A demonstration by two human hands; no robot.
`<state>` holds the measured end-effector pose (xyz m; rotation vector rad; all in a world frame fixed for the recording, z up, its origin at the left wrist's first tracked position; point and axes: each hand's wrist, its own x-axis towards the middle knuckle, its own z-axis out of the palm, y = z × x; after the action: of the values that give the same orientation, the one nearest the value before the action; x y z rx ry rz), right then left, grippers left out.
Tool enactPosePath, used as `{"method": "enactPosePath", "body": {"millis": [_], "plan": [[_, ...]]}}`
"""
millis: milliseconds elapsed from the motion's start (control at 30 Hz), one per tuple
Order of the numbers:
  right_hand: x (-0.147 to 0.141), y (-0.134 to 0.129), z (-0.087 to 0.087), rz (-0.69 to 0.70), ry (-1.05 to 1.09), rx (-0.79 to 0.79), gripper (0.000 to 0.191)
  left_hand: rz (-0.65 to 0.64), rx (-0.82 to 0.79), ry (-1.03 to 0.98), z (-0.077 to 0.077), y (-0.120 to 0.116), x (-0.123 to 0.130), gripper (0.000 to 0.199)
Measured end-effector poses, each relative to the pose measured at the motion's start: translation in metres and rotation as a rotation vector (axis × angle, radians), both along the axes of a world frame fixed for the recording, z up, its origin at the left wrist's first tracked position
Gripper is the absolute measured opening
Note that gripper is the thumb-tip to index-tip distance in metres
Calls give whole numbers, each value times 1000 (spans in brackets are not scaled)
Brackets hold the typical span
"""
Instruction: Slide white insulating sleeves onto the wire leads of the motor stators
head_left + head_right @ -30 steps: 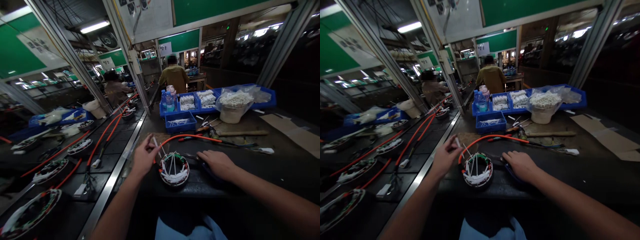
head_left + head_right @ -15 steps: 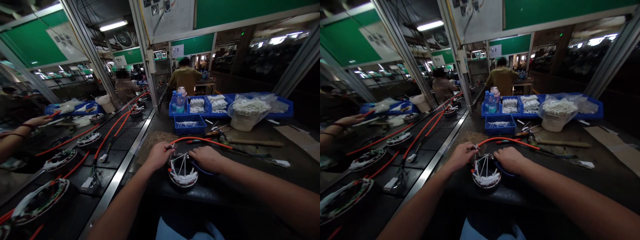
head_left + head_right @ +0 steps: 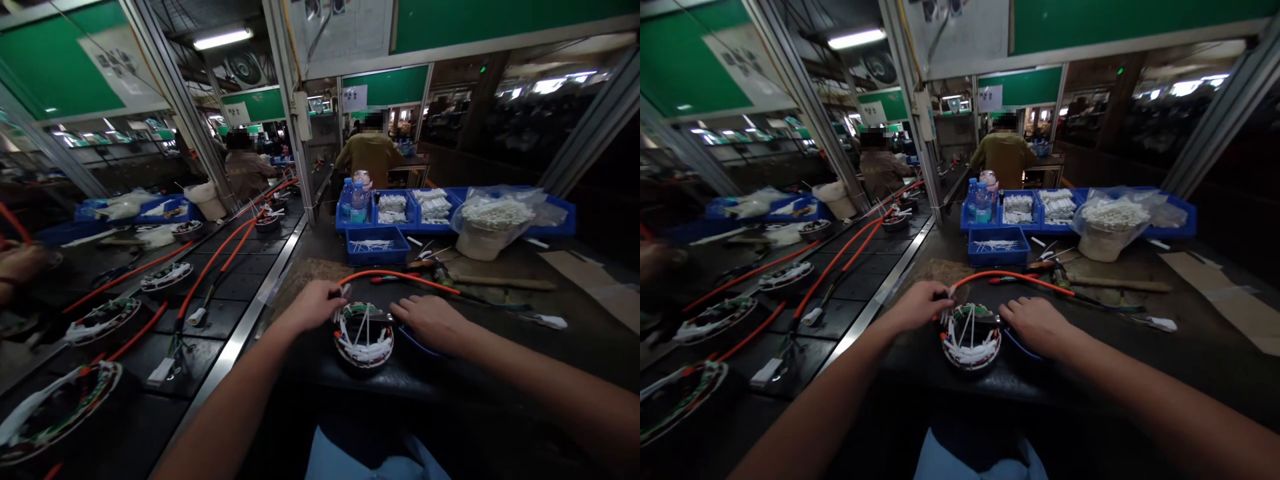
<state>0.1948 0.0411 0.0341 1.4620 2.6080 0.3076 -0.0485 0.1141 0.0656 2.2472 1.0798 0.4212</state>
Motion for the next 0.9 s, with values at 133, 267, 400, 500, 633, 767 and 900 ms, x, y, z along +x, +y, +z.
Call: {"method": "enactPosePath", "body": {"millis": [133, 267, 400, 500, 633, 767, 900], "plan": [[-11, 10, 4, 68, 1, 14, 24, 54, -63, -53, -8, 3, -15, 25], [-19, 17, 4, 124, 10, 11, 21, 74, -88, -100, -11, -4, -18, 25], [-21, 18, -2, 110, -13, 7, 23, 124, -80, -145, -9, -6, -13, 23], [-9, 13, -6, 82, -8, 9, 24, 226, -36, -199, -7, -6, -13, 25], [21, -4, -7, 70, 28, 30, 34, 220, -90, -239, -1, -16, -17, 25], [35, -26, -1, 89, 70, -10, 34, -51, -384, -172, 6, -29, -3, 37], [19, -35, 12, 104, 87, -89, 22, -131, -513, -136, 9, -33, 20, 23]]}}
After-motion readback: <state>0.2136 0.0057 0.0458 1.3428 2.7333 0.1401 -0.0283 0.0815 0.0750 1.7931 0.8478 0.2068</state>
